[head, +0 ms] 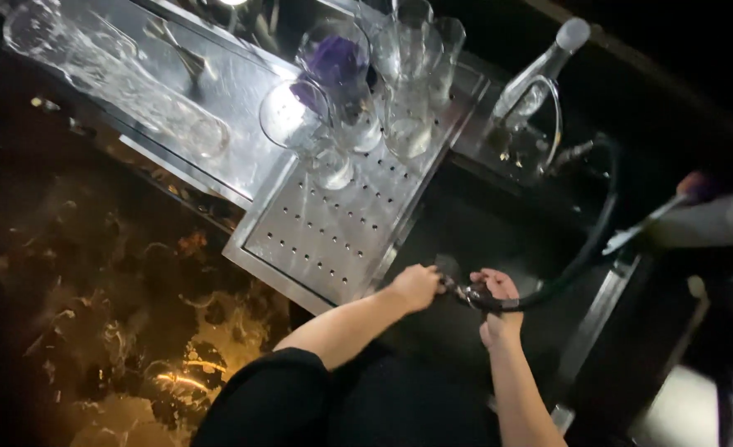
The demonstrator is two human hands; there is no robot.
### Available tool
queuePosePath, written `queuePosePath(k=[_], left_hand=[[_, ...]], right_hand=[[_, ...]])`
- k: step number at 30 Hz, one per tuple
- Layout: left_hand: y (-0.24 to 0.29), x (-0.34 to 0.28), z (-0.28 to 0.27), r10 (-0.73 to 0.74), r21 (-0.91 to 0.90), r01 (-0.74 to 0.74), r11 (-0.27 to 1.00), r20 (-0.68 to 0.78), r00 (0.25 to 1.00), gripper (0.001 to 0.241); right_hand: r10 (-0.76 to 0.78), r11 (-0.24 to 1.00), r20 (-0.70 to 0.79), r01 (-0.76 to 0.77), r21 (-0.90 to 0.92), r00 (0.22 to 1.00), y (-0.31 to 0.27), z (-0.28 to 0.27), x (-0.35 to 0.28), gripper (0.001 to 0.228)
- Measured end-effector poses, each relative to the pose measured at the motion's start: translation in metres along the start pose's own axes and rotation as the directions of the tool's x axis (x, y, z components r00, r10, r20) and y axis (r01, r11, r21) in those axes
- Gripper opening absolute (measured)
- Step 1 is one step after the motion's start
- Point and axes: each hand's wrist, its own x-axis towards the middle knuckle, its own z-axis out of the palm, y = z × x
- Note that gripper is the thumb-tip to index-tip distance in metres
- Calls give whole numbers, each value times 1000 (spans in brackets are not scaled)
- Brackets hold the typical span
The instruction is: The person washes several clear drinking glasses in a stainless steel sink using a handheld spray nozzle. They rinse the glasses thoroughly and place them on a perforated metal drying rack to the left of the sink.
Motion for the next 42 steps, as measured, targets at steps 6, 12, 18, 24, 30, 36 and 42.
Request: queuePosePath(k=[6, 12, 18, 24, 30, 36, 42], left_hand=[[-16, 17, 30, 65, 160, -58, 985, -37, 997, 28], [-5, 44, -8, -54, 209, -21, 978, 345, 937, 40], [-6, 36, 21, -139, -160, 169, 972, 182, 973, 15], [17, 17, 1, -163, -85, 150, 985, -174, 971, 8], [-6, 53, 45, -84, 146, 59, 988, 168, 982, 23], [-6, 48, 30, -178, -54, 188, 981, 151, 972, 14], [13, 22, -38, 25, 42, -22, 999, -76, 997, 22]], right_hand=[[-30, 991, -30, 26, -134, 999, 15, -12, 28, 20], [-44, 999, -6, 43, -30, 999, 16, -15, 24, 20], [-31, 999, 14, 31, 26, 999, 7, -14, -5, 22], [-39, 999, 1, 39, 31, 999, 3, -16, -13, 29], [10, 1000, 14, -10, 23, 1000, -19, -1, -12, 26], [48, 997, -6, -47, 58, 999, -8, -6, -9, 27], [68, 996, -11, -68, 51, 998, -28, 6, -23, 26]])
